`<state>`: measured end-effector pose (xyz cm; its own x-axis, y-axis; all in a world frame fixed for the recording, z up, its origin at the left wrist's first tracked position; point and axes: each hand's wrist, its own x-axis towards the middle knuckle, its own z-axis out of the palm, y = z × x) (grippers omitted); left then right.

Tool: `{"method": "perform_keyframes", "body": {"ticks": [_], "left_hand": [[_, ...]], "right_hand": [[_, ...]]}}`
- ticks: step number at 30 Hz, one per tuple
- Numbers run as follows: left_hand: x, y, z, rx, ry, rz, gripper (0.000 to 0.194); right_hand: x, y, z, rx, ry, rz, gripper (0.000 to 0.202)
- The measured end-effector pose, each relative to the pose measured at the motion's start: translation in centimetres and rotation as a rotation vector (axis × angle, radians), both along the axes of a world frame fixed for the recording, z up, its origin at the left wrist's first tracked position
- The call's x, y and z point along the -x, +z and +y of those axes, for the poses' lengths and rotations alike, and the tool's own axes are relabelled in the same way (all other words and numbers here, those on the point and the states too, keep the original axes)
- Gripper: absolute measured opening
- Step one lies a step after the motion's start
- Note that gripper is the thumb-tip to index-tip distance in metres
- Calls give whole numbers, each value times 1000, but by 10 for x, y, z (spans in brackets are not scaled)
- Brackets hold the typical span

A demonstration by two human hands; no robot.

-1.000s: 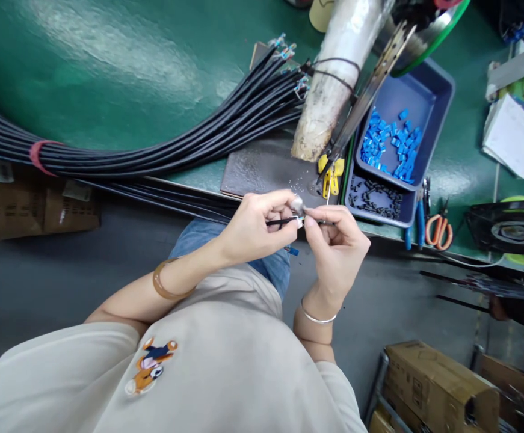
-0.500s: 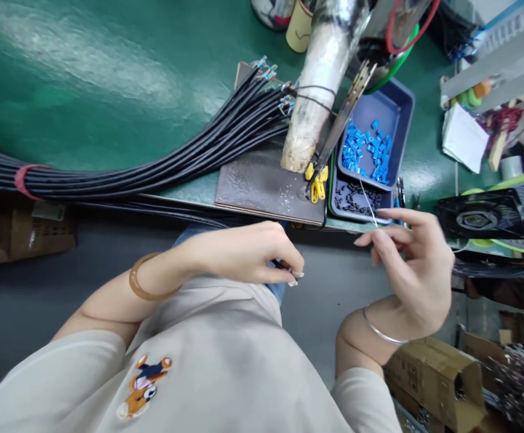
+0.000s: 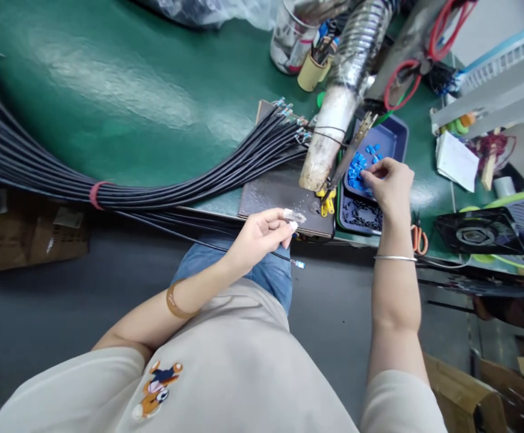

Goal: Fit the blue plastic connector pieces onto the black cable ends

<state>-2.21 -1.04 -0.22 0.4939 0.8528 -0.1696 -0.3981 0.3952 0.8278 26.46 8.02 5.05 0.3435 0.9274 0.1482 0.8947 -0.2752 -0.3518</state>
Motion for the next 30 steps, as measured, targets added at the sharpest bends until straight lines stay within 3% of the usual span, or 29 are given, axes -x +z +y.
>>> {"method": "perform_keyframes", "body": {"ticks": [4, 8, 15, 19, 25, 27, 30], "left_hand": [[5, 2, 6, 76, -101, -72, 19], [3, 3, 9, 66, -125, -52, 17], [-4, 17, 12, -151, -144, 62, 12], [-9, 23, 15, -213, -75, 83, 9], [-13, 21, 16, -143, 25, 41, 11], [-14, 19, 14, -126, 27, 45, 12], [-14, 16, 12, -121, 26, 54, 12]], "right_hand": [[-8, 3, 12, 105, 21, 141, 15], [-11, 6, 14, 145, 40, 172, 14], [-3, 14, 14, 161, 63, -4, 14], [0, 20, 11, 195, 98, -82, 8], [-4, 22, 11, 293, 152, -63, 9], [-8, 18, 12, 247, 143, -51, 10], [-16, 12, 7, 34, 76, 28, 12]]}}
